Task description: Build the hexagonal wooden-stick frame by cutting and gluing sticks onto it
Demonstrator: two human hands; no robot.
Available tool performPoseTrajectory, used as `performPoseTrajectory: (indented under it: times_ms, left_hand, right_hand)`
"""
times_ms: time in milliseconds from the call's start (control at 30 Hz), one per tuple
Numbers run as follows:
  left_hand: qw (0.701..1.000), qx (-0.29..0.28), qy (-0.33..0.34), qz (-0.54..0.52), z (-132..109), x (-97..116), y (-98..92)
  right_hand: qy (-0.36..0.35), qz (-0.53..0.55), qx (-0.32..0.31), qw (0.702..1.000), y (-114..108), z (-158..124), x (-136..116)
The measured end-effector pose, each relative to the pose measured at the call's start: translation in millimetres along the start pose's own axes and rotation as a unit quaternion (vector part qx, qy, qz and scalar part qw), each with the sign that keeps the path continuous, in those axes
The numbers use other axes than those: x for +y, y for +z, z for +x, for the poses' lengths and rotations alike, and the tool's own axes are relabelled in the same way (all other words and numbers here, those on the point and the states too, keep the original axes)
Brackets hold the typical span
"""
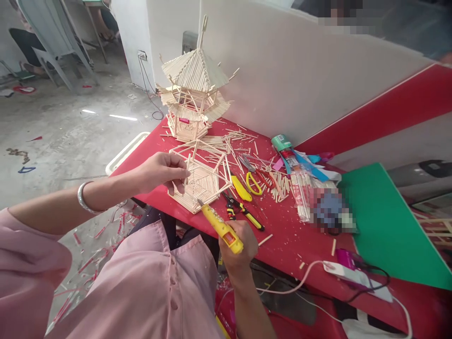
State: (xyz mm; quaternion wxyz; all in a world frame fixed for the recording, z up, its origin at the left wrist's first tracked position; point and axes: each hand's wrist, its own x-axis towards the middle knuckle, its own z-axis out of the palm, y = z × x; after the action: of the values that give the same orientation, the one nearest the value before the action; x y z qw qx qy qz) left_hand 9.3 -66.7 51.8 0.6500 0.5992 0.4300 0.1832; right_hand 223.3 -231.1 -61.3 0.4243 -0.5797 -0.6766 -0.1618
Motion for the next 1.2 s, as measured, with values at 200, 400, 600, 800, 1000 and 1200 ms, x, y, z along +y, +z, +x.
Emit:
performPoseTrajectory:
  times_ms: [200,400,600,800,1000,1200]
  left_hand:
    - [1.0,0.01,-0.005,-0.015,0,-8,0.7]
    - [1.0,0.014,-0.01,-0.017,1,-8,2.3]
    - [0.999,0.015,-0.009,0.05,-1,-5,9.3]
    - [0.993,0.006,0.01,0.12,-5,-9,19.7]
    - [0.993,0.001,0.007,0.119,-5,-10,20.5]
    - [0.994,-0.003,0.004,0.109,-3,-10,19.3]
  right_hand:
    - [-0.031,-0.036,-0.01,0.999,2,-3,-1]
    - [-0.033,-0.018,0.008,0.999,6,-6,0]
    - [-0.042,-0.014,0.001,0.999,3,-3,3]
    - [-0.068,-0.027,-0.006,0.997,0,-1,5]
    - [-0.11,-0.071,-0.026,0.991,-6,5,6]
    - [-0.135,-0.088,-0.047,0.986,-12,13,2]
